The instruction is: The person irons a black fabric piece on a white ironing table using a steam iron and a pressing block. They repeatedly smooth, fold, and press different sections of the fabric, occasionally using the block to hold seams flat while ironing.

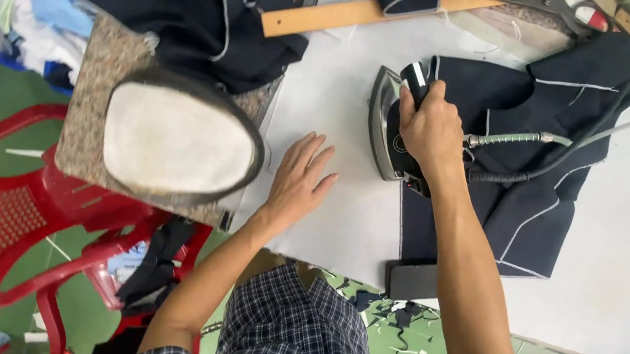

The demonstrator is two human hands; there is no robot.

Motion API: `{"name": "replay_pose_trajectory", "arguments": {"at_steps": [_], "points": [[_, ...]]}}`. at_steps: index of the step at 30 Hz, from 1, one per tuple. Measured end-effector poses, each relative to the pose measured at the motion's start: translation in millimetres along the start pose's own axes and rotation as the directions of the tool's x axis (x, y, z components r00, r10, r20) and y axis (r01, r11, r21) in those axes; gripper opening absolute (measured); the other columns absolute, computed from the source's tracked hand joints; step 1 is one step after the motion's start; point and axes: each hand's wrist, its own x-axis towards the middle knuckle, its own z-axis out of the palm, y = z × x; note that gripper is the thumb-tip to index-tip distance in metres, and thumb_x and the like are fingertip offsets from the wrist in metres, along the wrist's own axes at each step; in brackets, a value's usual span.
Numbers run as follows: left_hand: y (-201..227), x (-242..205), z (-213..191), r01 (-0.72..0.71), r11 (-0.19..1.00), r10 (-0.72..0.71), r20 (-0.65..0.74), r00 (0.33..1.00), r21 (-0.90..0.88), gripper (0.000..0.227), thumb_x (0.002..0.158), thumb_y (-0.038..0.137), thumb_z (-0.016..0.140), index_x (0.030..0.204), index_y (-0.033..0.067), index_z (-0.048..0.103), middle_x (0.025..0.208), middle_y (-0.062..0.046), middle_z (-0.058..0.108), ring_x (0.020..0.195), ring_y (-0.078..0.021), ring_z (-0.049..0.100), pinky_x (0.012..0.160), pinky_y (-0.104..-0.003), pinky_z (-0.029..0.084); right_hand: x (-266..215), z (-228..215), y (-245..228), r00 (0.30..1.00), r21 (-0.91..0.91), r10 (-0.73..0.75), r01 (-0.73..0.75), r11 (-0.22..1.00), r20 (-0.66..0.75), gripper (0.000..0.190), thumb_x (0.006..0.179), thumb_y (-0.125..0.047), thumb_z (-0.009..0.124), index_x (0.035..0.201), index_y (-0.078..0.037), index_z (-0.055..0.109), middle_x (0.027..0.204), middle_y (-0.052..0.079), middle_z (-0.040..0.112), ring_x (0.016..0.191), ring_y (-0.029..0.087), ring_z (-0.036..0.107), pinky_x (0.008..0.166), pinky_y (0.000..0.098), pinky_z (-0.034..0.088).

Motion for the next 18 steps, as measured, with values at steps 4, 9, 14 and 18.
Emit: {"name": "replay_pose_trajectory", "arguments": {"at_steps": [4, 9, 14, 18], "points": [[17, -35, -8, 0.096, 0.991, -0.109, 0.15, 0.983, 0.094, 0.058, 0.102, 0.03, 0.065, 0.145, -0.0049, 0.049, 0.15, -0.032, 0.042, 0.145, -0.0475, 0.036, 0.118, -0.057, 0.029, -37, 2, 15, 1.0, 0.002, 0.0, 0.0, 1.0, 0.013, 0.052, 0.107, -0.05, 0.049, 0.117, 0.0, 0.053, 0.08, 0.03, 0.067, 0.076, 0.052, 0.072, 0.06, 0.0576, 0.059], [9, -44, 0, 0.106, 0.976, -0.152, 0.242, 0.958, 0.19, 0.07, 0.105, 0.043, 0.056, 0.154, -0.0041, 0.039, 0.162, -0.031, 0.029, 0.153, -0.045, 0.023, 0.124, -0.059, 0.016, -75, -1, 24, 0.997, 0.012, 0.059, -0.06, 0.998, 0.052, 0.055, 0.106, -0.055, 0.046, 0.116, -0.001, 0.051, 0.083, 0.03, 0.068, 0.08, 0.053, 0.072, 0.065, 0.0599, 0.059], [-21, -23, 5, 0.013, 0.956, -0.084, 0.232, 0.969, 0.294, 0.073, 0.107, 0.049, 0.048, 0.158, -0.0016, 0.035, 0.166, -0.024, 0.026, 0.156, -0.0365, 0.021, 0.126, -0.055, 0.009, -97, 7, 28, 0.99, -0.024, 0.129, -0.128, 0.992, 0.062, 0.056, 0.106, -0.055, 0.044, 0.12, -0.002, 0.051, 0.083, 0.03, 0.068, 0.08, 0.051, 0.073, 0.065, 0.0587, 0.06], [-26, -9, 0, -0.028, 0.932, -0.068, 0.252, 0.965, 0.362, 0.077, 0.105, 0.055, 0.05, 0.155, -0.0021, 0.04, 0.164, -0.024, 0.031, 0.154, -0.0365, 0.026, 0.126, -0.057, 0.011, -99, -8, 10, 0.979, -0.051, 0.191, -0.188, 0.981, 0.073, 0.055, 0.107, -0.053, 0.044, 0.121, -0.001, 0.051, 0.083, 0.03, 0.068, 0.08, 0.051, 0.073, 0.066, 0.0592, 0.06]]}}
